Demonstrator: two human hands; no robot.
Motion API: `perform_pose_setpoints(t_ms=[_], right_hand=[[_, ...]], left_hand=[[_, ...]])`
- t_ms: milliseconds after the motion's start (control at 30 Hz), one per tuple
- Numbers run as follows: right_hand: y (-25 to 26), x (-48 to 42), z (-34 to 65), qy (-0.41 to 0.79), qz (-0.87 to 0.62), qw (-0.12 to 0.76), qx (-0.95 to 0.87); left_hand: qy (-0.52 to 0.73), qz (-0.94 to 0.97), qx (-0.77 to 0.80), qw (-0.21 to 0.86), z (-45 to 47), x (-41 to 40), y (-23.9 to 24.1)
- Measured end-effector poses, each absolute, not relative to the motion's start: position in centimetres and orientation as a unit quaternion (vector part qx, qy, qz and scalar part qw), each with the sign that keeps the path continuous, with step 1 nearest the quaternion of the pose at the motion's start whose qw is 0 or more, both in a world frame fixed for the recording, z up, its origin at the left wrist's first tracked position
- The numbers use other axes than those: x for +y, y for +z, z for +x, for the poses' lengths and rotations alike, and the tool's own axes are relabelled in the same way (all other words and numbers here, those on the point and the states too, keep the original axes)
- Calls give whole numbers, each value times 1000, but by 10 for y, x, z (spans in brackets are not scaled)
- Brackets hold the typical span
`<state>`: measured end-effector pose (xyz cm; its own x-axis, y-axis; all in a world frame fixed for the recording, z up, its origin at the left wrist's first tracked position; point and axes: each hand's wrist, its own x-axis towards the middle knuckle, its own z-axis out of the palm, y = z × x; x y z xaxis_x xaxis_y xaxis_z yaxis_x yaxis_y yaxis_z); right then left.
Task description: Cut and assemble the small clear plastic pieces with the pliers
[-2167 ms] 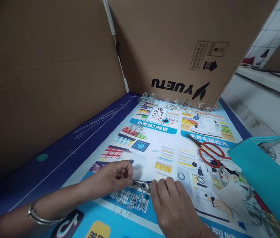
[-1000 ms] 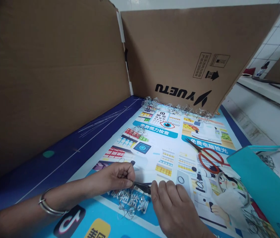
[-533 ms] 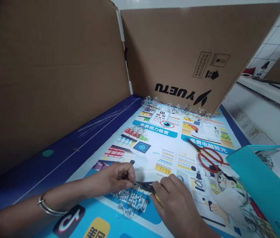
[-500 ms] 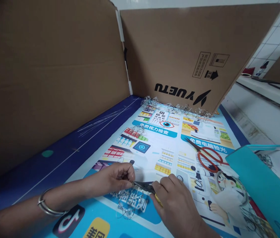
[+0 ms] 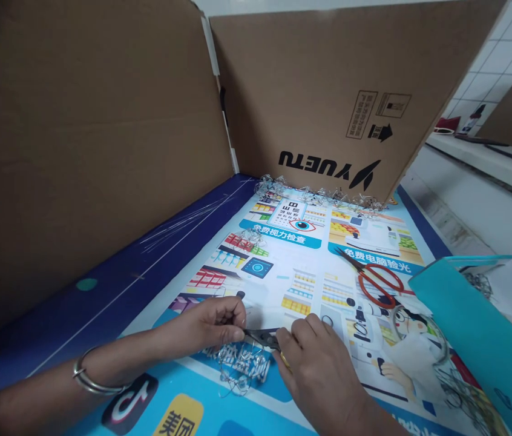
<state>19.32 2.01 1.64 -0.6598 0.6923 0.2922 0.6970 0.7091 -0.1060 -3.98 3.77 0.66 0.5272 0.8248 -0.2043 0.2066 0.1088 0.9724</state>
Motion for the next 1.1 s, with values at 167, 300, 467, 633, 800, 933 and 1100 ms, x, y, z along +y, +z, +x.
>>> perform_pose_setpoints(t_ms=[167,300,467,633,800,933,1100], right_hand=[[15,19,193,9,-391,142,-909],[13,20,193,13,-389,137,-911],[14,19,195,2,-381,134,-915],[12,19,196,-43,-367,130,-920],[9,19,198,-105,-335,128,-927],[10,19,198,-103,-337,126,-927],[10,18,196,-105,-345,132,-923]], left_hand=[[237,643,449,573,-38,37,7],[238,649,457,560,-37,36,6],[258,609,467,586,-38,36,0],[266,599,467,594,-39,37,-3],[278,615,466,571,-38,36,1],[297,645,471,524,-37,35,5],[303,669,463,497,-37,34,5]])
